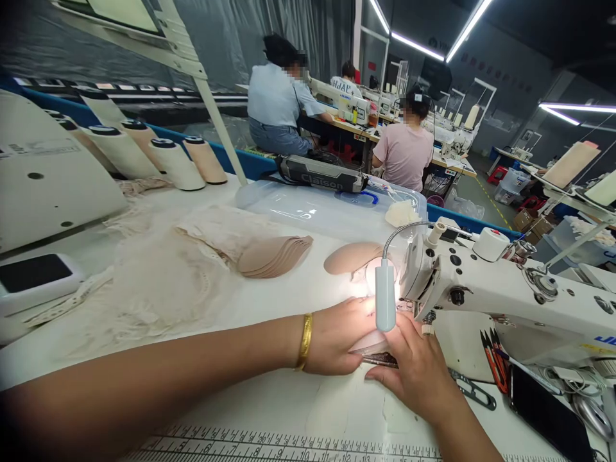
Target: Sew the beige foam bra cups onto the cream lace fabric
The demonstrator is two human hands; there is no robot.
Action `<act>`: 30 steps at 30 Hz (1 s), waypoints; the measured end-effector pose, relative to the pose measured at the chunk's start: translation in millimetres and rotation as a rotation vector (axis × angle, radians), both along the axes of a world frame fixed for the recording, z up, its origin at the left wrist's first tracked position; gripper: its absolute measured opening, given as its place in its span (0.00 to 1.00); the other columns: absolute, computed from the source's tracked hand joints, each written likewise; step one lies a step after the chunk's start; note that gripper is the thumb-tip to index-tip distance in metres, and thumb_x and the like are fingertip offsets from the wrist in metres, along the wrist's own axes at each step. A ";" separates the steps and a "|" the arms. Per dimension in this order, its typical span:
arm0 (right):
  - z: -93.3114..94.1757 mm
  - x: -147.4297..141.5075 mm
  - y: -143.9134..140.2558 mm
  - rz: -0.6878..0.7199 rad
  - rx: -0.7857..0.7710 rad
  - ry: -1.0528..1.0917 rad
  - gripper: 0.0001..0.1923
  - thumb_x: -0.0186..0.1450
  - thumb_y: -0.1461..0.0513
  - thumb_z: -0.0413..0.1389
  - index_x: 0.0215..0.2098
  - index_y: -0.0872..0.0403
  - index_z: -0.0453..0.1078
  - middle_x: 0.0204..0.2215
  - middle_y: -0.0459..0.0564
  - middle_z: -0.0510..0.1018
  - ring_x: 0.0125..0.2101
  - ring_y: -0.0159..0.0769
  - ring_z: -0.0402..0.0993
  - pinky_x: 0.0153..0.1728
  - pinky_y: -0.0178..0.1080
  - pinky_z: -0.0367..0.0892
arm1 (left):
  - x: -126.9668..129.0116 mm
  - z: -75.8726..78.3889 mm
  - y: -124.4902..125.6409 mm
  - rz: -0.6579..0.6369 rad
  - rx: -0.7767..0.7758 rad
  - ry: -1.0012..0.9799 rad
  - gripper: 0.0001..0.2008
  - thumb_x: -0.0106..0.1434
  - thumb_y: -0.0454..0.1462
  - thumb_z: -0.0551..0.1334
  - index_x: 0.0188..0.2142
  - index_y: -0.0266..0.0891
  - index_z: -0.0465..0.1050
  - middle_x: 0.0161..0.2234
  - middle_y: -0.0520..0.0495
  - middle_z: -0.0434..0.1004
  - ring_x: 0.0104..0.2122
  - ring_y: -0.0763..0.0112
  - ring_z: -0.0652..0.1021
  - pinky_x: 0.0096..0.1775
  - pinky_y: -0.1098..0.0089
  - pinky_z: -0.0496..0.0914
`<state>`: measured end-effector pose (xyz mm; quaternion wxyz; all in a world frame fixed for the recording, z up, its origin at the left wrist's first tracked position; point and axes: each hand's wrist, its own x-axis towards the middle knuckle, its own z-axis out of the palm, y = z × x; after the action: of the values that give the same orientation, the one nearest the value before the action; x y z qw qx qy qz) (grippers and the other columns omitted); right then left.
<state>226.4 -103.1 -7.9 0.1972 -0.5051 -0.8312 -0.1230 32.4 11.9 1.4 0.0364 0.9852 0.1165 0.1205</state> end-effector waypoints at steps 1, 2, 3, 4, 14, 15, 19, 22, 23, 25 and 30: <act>-2.5 -1.1 2.3 -0.022 0.041 -0.001 0.23 0.72 0.55 0.54 0.63 0.54 0.61 0.53 0.59 0.76 0.52 0.48 0.71 0.38 0.40 0.67 | -2.4 2.1 -0.7 -0.055 -0.020 0.001 0.16 0.54 0.39 0.66 0.43 0.41 0.71 0.37 0.47 0.75 0.35 0.61 0.74 0.39 0.63 0.67; -5.3 -1.3 5.1 -0.037 0.089 -0.004 0.17 0.72 0.60 0.51 0.58 0.54 0.65 0.47 0.57 0.78 0.47 0.45 0.73 0.35 0.39 0.65 | -5.0 4.3 -1.5 -0.095 -0.033 -0.003 0.13 0.54 0.36 0.65 0.40 0.41 0.70 0.37 0.48 0.75 0.34 0.62 0.74 0.38 0.63 0.67; -7.9 -0.5 7.9 -0.049 0.133 -0.012 0.13 0.71 0.65 0.48 0.52 0.53 0.69 0.42 0.55 0.78 0.42 0.42 0.73 0.33 0.37 0.63 | -7.4 6.5 -2.3 -0.116 -0.033 -0.014 0.11 0.54 0.34 0.65 0.37 0.41 0.70 0.36 0.48 0.74 0.34 0.63 0.73 0.38 0.63 0.66; -10.1 1.1 10.6 -0.055 0.167 -0.025 0.13 0.70 0.69 0.46 0.45 0.53 0.70 0.36 0.52 0.77 0.38 0.39 0.72 0.30 0.36 0.60 | -9.2 8.5 -3.1 -0.125 -0.015 -0.029 0.08 0.53 0.33 0.65 0.34 0.41 0.69 0.36 0.48 0.74 0.33 0.63 0.73 0.37 0.63 0.65; -8.4 21.7 12.5 -0.046 0.068 -0.018 0.20 0.67 0.73 0.48 0.50 0.51 0.73 0.50 0.51 0.80 0.49 0.40 0.72 0.39 0.38 0.66 | -7.7 4.9 2.6 -0.076 0.097 -0.099 0.11 0.50 0.30 0.63 0.34 0.41 0.72 0.35 0.48 0.76 0.35 0.60 0.74 0.42 0.58 0.59; -7.7 20.9 11.9 -0.035 0.062 -0.006 0.21 0.67 0.72 0.48 0.52 0.50 0.72 0.49 0.50 0.80 0.51 0.40 0.72 0.41 0.39 0.66 | -7.7 2.6 3.8 -0.055 0.105 -0.104 0.11 0.50 0.30 0.63 0.35 0.41 0.72 0.36 0.47 0.77 0.36 0.59 0.74 0.43 0.57 0.58; -9.0 18.0 11.2 -0.011 0.028 0.015 0.22 0.68 0.72 0.47 0.55 0.49 0.72 0.47 0.50 0.82 0.52 0.41 0.72 0.49 0.41 0.67 | -6.2 -4.6 8.0 -0.048 0.110 -0.128 0.13 0.53 0.31 0.62 0.39 0.42 0.74 0.42 0.46 0.78 0.39 0.58 0.75 0.46 0.56 0.57; -14.8 21.6 12.7 -0.085 0.025 0.001 0.21 0.68 0.70 0.47 0.55 0.51 0.73 0.49 0.51 0.81 0.51 0.43 0.73 0.54 0.45 0.65 | -4.6 -7.4 11.5 -0.071 0.126 -0.163 0.14 0.55 0.29 0.62 0.40 0.45 0.75 0.43 0.47 0.79 0.40 0.59 0.75 0.49 0.55 0.56; -16.8 23.6 13.4 -0.105 0.031 -0.008 0.22 0.68 0.70 0.47 0.55 0.51 0.73 0.50 0.51 0.81 0.51 0.44 0.73 0.55 0.47 0.64 | -4.2 -7.9 12.7 -0.085 0.131 -0.173 0.14 0.55 0.29 0.62 0.40 0.45 0.76 0.43 0.48 0.79 0.40 0.60 0.75 0.50 0.54 0.56; -20.0 27.4 14.7 -0.136 0.043 -0.031 0.23 0.68 0.70 0.47 0.57 0.51 0.72 0.51 0.51 0.80 0.51 0.45 0.74 0.57 0.50 0.63 | -3.5 -8.7 14.9 -0.118 0.131 -0.187 0.14 0.56 0.27 0.61 0.38 0.45 0.76 0.42 0.49 0.80 0.39 0.62 0.75 0.51 0.54 0.55; -19.7 28.9 14.3 -0.150 0.042 -0.041 0.26 0.66 0.70 0.47 0.60 0.51 0.70 0.51 0.53 0.81 0.51 0.45 0.75 0.57 0.52 0.64 | -0.7 -10.1 16.3 -0.132 0.124 -0.221 0.14 0.56 0.25 0.61 0.36 0.45 0.77 0.40 0.51 0.81 0.37 0.65 0.74 0.50 0.55 0.55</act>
<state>255.3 -88.8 -27.5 0.1809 -0.5590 -0.7921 -0.1654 31.6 28.2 -8.7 -0.0041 0.9718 0.0390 0.2324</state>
